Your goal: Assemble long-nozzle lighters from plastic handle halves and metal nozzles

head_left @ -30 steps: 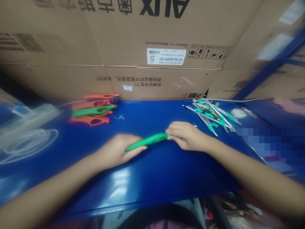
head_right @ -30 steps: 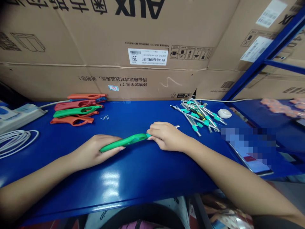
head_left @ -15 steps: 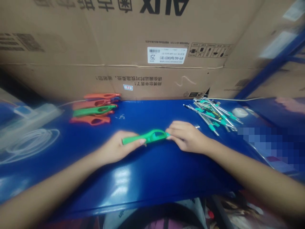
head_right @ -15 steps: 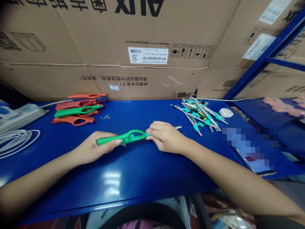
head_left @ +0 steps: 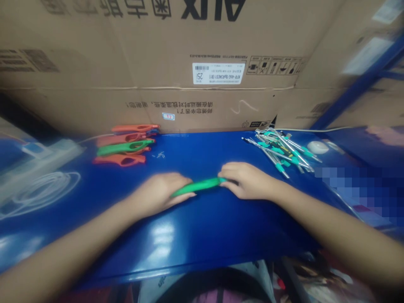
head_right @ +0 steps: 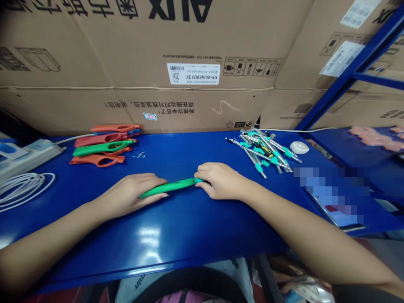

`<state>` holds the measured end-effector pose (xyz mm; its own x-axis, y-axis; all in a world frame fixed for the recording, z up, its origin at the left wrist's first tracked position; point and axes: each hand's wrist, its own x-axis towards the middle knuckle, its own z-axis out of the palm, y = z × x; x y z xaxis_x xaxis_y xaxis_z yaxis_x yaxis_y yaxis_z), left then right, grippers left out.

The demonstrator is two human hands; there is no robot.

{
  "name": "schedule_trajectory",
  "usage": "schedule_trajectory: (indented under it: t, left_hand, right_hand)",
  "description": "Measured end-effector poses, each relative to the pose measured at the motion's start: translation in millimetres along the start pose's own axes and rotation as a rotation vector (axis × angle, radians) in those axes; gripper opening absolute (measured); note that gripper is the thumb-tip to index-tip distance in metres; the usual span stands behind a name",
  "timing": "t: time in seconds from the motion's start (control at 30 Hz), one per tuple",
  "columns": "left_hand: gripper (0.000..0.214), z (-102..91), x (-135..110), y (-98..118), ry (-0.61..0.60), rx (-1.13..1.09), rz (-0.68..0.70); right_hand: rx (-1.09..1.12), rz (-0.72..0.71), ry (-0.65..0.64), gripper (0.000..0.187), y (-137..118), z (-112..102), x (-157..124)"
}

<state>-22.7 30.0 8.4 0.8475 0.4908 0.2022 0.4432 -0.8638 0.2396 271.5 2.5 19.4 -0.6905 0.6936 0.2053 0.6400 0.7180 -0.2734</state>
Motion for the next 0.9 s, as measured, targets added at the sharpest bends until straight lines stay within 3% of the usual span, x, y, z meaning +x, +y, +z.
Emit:
schedule_trajectory:
  t: [0.23, 0.37, 0.53, 0.6, 0.73, 0.9]
  left_hand:
    - [0.042, -6.1, 4.1, 4.4, -0.062, 0.053, -0.148]
    - [0.043, -5.4, 2.9, 2.8, -0.037, -0.002, -0.172]
    - [0.037, -2.4, 1.0, -0.1, 0.005, -0.047, -0.167]
    - [0.037, -0.9, 0.1, -1.5, 0.016, -0.052, -0.169]
    - [0.037, 0.3, -1.2, -2.7, 0.019, -0.050, -0.174]
    - [0.037, -0.4, -1.9, -1.8, 0.013, -0.028, -0.184]
  right_hand:
    - [-0.163, 0.177, -0.059, 0.010, 7.8, -10.0, 0.1]
    - [-0.101, 0.222, -0.096, 0.008, 11.3, -17.3, -4.9]
    - [-0.017, 0.265, -0.002, 0.018, 24.2, -25.9, -8.5]
    - [-0.156, 0.382, 0.051, 0.021, 34.9, -29.5, -8.9]
    - [-0.445, 0.855, 0.032, 0.032, 60.7, -39.9, -13.8]
    - [-0.499, 1.164, -0.032, 0.033, 84.7, -57.4, -28.3]
